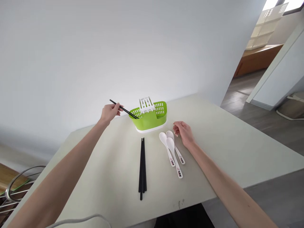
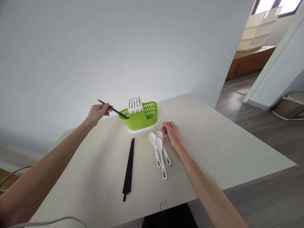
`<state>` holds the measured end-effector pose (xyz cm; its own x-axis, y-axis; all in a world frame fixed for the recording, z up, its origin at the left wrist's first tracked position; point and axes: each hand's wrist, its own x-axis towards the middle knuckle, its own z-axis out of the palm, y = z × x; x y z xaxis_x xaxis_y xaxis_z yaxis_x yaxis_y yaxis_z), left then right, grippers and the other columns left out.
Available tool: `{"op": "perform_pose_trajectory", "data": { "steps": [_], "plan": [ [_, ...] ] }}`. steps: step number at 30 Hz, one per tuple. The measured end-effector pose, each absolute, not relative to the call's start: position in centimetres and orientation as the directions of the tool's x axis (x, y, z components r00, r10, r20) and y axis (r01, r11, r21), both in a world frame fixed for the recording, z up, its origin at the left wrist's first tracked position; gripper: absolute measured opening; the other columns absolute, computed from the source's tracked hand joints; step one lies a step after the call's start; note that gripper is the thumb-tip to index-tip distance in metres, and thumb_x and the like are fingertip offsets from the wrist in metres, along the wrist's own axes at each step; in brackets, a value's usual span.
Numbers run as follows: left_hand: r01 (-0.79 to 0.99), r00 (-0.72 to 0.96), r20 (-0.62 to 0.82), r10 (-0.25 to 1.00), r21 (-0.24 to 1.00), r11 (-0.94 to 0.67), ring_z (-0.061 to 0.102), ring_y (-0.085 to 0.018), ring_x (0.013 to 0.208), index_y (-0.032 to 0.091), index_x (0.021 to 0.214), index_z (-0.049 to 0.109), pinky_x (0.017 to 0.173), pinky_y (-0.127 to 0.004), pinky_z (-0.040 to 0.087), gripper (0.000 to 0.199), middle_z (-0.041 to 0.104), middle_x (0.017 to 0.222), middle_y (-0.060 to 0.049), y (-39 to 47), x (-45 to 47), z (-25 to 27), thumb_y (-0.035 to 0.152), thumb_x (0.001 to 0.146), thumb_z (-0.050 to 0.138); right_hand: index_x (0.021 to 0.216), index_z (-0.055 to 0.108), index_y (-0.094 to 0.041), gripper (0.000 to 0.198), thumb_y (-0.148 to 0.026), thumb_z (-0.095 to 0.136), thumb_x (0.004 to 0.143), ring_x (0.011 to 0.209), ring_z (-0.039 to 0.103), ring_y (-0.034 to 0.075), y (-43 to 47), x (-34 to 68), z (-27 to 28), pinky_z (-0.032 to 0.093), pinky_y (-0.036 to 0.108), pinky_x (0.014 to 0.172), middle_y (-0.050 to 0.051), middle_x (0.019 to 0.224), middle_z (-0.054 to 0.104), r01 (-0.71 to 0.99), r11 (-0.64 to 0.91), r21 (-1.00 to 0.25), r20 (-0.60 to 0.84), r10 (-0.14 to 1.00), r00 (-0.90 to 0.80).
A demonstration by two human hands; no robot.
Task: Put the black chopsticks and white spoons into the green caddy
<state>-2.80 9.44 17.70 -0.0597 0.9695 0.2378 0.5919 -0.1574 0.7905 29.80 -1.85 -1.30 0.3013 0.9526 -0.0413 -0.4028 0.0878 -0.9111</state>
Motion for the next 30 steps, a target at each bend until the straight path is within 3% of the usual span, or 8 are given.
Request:
{"op": "perform_pose_trajectory", "data": {
  "steps": [8,14,30],
  "plan": [
    [0.727,-0.009,0.198,0.98,0.674,-0.13,0.065,-0.015,0.057,0.015,0.084,0.08,0.066,-0.03,0.06,0.034,0.08,0.083,-0.01,11.9,-1.6,16.9,0.046,0.09,0.069,0.079,0.065,-0.022,0.025,-0.043,0.078,0.075,0.053,0.055,0.011,-1.7,29.6,-1.1,0.041,0.026,0.046,-0.001,0.068,0.068,-0.379,0.082,-0.922,-0.033,0.957,0.289],
    [0.714,-0.041,0.213,0.976,0.689,-0.121,0.064,-0.014,0.055,0.015,0.084,0.079,0.06,-0.029,0.057,0.033,0.078,0.079,-0.009,12.7,-1.0,16.4,0.044,0.092,0.068,0.079,0.064,-0.022,0.027,-0.044,0.078,0.075,0.053,0.055,0.012,-1.6,29.5,-1.0,0.041,0.026,0.045,-0.001,0.068,0.068,-0.37,0.079,-0.926,-0.033,0.957,0.287],
    [0.72,-0.055,0.205,0.977,0.686,-0.104,0.063,-0.015,0.058,0.018,0.085,0.074,0.064,-0.031,0.055,0.043,0.079,0.09,-0.009,12.3,-1.3,13.9,0.06,0.091,0.067,0.078,0.064,-0.022,0.026,-0.043,0.079,0.076,0.052,0.055,0.011,-1.6,29.5,-1.0,0.042,0.025,0.045,0.0,0.066,0.068,-0.355,0.074,-0.932,-0.029,0.96,0.277]
  ]
}}
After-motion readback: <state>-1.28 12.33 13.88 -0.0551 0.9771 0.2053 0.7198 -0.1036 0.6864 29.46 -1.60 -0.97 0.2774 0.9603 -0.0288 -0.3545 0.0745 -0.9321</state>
